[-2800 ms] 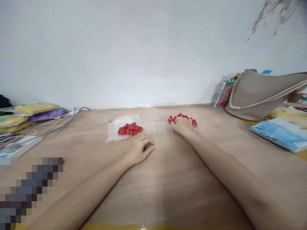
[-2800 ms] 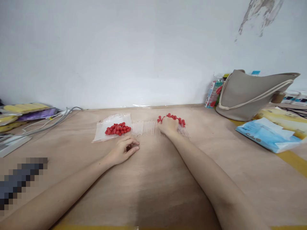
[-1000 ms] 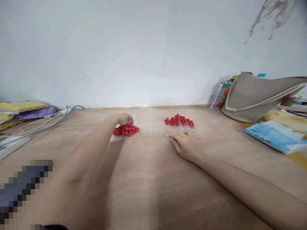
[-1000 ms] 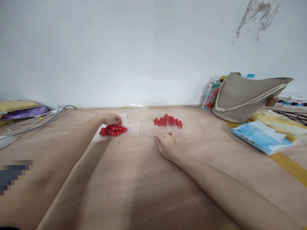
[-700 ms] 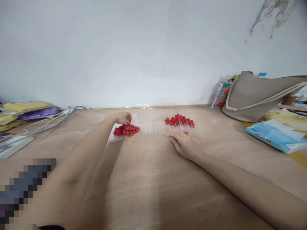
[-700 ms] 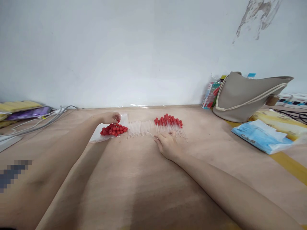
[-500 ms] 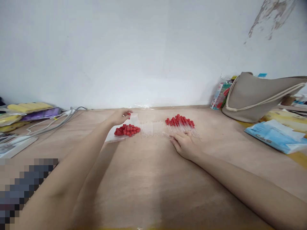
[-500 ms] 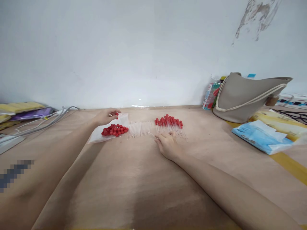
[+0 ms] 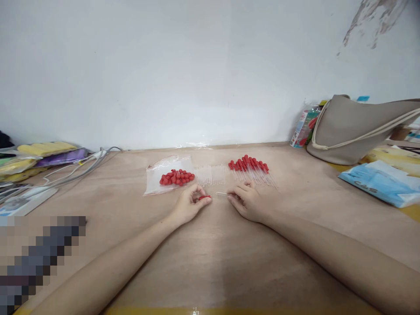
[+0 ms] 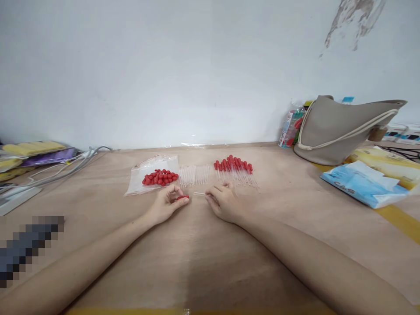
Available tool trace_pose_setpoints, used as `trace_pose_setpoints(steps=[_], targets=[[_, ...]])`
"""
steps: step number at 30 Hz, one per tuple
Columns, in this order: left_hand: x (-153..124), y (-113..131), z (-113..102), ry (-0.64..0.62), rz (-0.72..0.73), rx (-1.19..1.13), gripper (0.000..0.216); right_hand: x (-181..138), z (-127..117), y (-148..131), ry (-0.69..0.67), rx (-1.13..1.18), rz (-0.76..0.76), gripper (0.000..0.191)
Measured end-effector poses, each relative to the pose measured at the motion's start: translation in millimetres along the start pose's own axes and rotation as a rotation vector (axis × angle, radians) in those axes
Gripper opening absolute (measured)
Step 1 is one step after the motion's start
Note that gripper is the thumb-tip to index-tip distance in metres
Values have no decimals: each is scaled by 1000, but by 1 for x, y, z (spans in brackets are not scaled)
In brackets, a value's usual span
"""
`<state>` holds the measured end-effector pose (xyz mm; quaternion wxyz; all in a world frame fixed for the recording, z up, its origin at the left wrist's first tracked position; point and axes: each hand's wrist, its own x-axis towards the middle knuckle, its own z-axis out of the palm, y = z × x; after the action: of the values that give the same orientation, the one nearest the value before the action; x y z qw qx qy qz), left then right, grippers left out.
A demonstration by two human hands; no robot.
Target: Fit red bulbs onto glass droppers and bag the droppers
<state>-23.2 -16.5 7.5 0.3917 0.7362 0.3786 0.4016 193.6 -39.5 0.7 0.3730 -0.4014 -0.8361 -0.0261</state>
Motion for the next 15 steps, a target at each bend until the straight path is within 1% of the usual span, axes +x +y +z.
trace_pose_setpoints(steps=[2,5,7,11,15], targets=[[0,-1,0,-1,25,-17,22,0,0,-2,-9,12,-16,11],[0,-1,-1,-46,32,26,26,-1,-1,-4,-6,23,-32,11],[0,2,-1,-78,73,125,24,-1,-1,-4,-1,25,-36,12],[1,7,-2,-81,169,310,18,-1,1,-3,-22,23,-57,14],[0,10,-2,-105,204,305,18,-1,1,0,-62,43,-101,17]])
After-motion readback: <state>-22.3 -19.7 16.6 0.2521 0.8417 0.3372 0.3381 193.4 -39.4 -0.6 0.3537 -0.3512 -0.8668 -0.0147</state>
